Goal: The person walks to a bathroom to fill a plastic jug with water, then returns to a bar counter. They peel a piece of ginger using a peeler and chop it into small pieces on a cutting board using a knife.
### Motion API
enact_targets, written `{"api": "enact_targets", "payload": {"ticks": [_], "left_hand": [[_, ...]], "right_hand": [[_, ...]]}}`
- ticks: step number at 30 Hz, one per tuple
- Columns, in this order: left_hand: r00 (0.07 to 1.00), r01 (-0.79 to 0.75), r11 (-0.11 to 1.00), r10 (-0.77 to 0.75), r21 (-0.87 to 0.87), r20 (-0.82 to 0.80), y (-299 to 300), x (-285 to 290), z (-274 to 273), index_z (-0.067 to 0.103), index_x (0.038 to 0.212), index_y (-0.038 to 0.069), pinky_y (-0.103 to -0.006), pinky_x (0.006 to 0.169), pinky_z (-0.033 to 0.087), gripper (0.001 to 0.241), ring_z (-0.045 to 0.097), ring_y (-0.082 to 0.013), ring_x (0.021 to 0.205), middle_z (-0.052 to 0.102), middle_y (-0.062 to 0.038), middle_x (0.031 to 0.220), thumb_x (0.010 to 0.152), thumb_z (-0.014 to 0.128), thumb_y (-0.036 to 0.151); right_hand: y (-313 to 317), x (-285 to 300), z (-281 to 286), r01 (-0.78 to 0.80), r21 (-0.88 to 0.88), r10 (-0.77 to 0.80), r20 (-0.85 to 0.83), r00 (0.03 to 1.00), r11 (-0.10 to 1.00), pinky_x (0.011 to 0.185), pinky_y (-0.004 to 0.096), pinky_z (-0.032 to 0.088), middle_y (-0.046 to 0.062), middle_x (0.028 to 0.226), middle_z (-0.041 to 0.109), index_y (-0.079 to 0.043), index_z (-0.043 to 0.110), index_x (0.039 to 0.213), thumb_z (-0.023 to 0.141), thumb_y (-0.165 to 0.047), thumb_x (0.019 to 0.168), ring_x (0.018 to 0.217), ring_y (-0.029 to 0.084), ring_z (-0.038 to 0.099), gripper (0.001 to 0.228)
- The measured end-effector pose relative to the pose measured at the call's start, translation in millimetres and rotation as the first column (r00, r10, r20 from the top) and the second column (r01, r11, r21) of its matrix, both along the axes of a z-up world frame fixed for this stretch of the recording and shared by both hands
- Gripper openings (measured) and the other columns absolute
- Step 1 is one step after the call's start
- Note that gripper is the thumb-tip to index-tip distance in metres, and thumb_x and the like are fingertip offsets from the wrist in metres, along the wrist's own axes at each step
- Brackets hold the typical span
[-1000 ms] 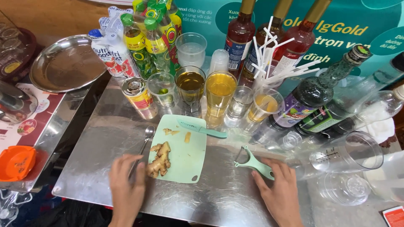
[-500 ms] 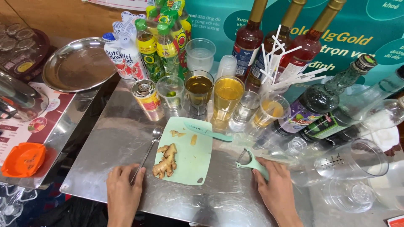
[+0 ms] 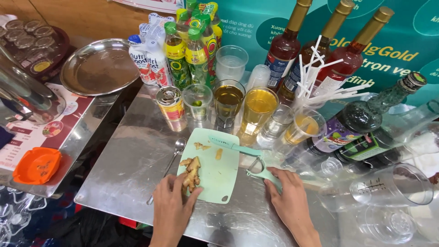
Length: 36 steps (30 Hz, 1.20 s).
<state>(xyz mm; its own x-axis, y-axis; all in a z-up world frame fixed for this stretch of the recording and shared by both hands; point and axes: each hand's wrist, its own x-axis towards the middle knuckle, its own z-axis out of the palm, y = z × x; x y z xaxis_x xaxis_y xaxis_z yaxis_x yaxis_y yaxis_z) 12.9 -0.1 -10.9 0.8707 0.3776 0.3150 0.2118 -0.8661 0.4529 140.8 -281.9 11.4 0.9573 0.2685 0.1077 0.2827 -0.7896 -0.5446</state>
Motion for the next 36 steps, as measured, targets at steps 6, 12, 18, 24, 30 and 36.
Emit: {"api": "enact_targets", "payload": {"ticks": [6,12,18,24,30,36], "left_hand": [[0.999,-0.024,1.0,0.024,0.002,-0.047,2,2,-7,0.056,0.132,0.019,-0.0473,0.087,0.048,0.052,0.054,-0.0296,0.101,0.052,-0.011,0.116,0.091,0.071,0.048],[1.0,-0.021,1.0,0.021,0.012,-0.012,2,1,-9,0.057,0.133,0.019,-0.0473,0.086,0.048,0.053,0.054,-0.0301,0.099,0.052,-0.012,0.115,0.09,0.071,0.048],[0.999,-0.03,0.997,0.027,-0.067,-0.04,0,0,0,0.061,0.133,0.018,-0.044,0.084,0.051,0.056,0.053,-0.0265,0.094,0.054,-0.012,0.113,0.088,0.07,0.052],[0.982,-0.186,0.942,0.183,-0.28,-0.04,-7,-7,1,0.07,0.123,0.016,-0.0449,0.095,0.052,0.045,0.049,-0.0262,0.118,0.056,-0.012,0.129,0.094,0.059,0.048],[0.944,-0.211,0.964,0.244,-0.165,0.222,9,-27,-17,0.074,0.105,0.01,-0.0435,0.094,0.045,0.023,0.054,-0.0311,0.107,0.063,-0.01,0.11,0.102,0.06,0.029],[0.93,-0.361,0.909,0.368,-0.207,-0.006,24,-23,15,0.07,0.125,0.006,-0.0445,0.097,0.044,0.033,0.052,-0.0322,0.111,0.065,-0.016,0.118,0.103,0.06,0.029]], "right_hand": [[2,4,1,-0.014,-0.023,0.014,0.02,1.0,1.0,0.103,0.042,0.047,0.002,0.12,0.073,-0.015,0.068,0.127,0.069,-0.03,0.092,0.118,0.025,0.061,0.038],[-1,-1,4,0.01,-0.002,-0.009,0.033,0.999,1.0,0.101,0.041,0.048,0.0,0.124,0.071,-0.017,0.07,0.123,0.071,-0.031,0.091,0.118,0.024,0.06,0.036],[-10,-13,15,0.055,0.063,-0.056,0.013,0.998,0.996,0.101,0.039,0.048,0.0,0.122,0.071,-0.016,0.072,0.123,0.066,-0.035,0.093,0.12,0.021,0.059,0.035],[-44,-42,3,0.209,0.21,-0.227,0.066,0.972,0.955,0.072,0.028,0.048,-0.008,0.079,0.073,-0.021,0.08,0.097,0.07,-0.028,0.092,0.072,0.012,0.059,0.014],[-68,-69,-22,0.291,0.288,-0.329,0.091,0.94,0.912,0.062,0.024,0.046,-0.009,0.068,0.068,-0.023,0.083,0.091,0.072,-0.031,0.09,0.064,0.009,0.054,0.014],[-77,-73,-5,0.196,0.264,-0.218,0.054,0.975,0.944,0.063,0.025,0.049,-0.01,0.072,0.073,-0.023,0.083,0.091,0.07,-0.034,0.09,0.065,0.008,0.059,0.017]]}}
